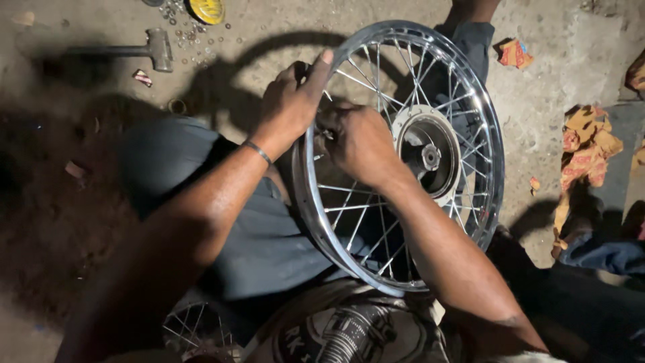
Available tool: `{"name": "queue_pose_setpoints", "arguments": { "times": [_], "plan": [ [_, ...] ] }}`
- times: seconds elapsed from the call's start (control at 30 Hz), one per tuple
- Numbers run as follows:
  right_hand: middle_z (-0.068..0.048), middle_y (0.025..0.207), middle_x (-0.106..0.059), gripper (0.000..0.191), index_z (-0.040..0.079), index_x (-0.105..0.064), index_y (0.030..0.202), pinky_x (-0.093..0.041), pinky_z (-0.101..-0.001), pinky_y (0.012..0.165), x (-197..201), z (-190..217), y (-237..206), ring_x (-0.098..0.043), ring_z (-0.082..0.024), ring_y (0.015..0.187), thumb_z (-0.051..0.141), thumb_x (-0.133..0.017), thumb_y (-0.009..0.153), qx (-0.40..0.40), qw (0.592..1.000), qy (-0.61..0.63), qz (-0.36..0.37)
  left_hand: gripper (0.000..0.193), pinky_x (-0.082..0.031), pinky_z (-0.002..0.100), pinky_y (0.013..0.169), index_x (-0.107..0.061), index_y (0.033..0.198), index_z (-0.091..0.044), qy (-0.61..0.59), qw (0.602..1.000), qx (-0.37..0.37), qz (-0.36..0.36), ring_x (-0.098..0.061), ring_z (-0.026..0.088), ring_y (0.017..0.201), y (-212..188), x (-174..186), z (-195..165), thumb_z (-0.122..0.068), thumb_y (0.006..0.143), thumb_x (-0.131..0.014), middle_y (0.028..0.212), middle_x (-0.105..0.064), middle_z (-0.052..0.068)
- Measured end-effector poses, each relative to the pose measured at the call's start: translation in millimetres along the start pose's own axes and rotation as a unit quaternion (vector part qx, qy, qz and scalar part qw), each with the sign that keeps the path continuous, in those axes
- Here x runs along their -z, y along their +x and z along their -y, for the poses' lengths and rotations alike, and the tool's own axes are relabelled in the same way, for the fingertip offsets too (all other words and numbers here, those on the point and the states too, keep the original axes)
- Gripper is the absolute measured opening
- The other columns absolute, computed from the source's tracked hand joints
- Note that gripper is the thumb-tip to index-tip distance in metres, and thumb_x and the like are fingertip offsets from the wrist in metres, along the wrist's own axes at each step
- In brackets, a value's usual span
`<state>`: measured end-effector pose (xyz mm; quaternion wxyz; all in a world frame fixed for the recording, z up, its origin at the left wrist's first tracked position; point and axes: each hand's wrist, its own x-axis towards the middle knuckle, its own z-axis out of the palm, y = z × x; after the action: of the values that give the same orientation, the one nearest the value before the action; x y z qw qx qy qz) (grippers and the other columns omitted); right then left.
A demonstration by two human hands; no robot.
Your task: The person sits on the floor and uses a spoke wrench to tighten the spokes on a motorcycle wheel. They systematically rotate the wheel and adjust individual spokes to true the rim.
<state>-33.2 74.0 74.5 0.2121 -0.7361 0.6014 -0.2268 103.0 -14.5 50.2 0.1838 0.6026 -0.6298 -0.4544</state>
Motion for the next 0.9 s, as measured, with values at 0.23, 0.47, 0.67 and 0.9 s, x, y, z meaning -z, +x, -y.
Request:
{"name": "queue_pose_setpoints", "arguments": {
  "times": [0.23, 0.47, 0.67, 0.9],
  "plan": [
    [-0.010, 0.094, -0.073, 0.022, 0.005, -0.071, 0.102, -0.058, -0.0364, 0.077, 34.6, -1.7, -15.0, -0.074, -0.027, 0.083, 0.014, -0.083, 0.086, -0.034, 0.973, 0.229, 0.000, 0.075, -0.051, 0.047, 0.084, -0.068, 0.093, -0.005, -0.008, 1.000, -0.014, 0.011, -0.068, 0.042, 0.093, -3.3, 4.2, -2.1, -0.074, 0.093, -0.040, 0.091, -0.071, 0.023],
    [-0.011, 0.097, -0.071, 0.022, 0.003, -0.069, 0.102, -0.058, -0.0366, 0.073, 47.1, 10.9, -56.5, -0.074, -0.025, 0.086, 0.007, -0.076, 0.082, 0.045, 0.989, 0.130, -0.059, 0.072, -0.049, 0.050, 0.086, -0.067, 0.094, -0.004, 0.015, 0.998, -0.057, -0.018, -0.065, 0.046, 0.096, -1.0, -1.8, 0.9, -0.071, 0.096, -0.042, 0.094, -0.069, 0.025],
    [-0.013, 0.100, -0.072, 0.034, 0.006, -0.072, 0.107, -0.058, -0.0429, 0.073, 7.7, 24.5, -45.1, -0.070, -0.034, 0.091, 0.005, -0.079, 0.074, 0.022, 0.998, -0.040, 0.030, 0.075, -0.053, 0.048, 0.086, -0.067, 0.093, -0.002, -0.017, 1.000, -0.013, 0.011, -0.070, 0.042, 0.096, -4.2, -0.3, 3.4, -0.073, 0.092, -0.043, 0.095, -0.072, 0.024],
    [-0.017, 0.098, -0.070, 0.034, 0.003, -0.068, 0.106, -0.057, -0.0449, 0.077, 36.9, 20.2, -33.2, -0.070, -0.037, 0.088, 0.005, -0.075, 0.072, 0.027, 0.996, 0.081, -0.001, 0.078, -0.049, 0.050, 0.091, -0.067, 0.102, -0.002, 0.018, 0.999, -0.033, -0.001, -0.065, 0.045, 0.102, 0.6, -2.2, 6.6, -0.074, 0.094, -0.040, 0.104, -0.069, 0.028]
  ]
}}
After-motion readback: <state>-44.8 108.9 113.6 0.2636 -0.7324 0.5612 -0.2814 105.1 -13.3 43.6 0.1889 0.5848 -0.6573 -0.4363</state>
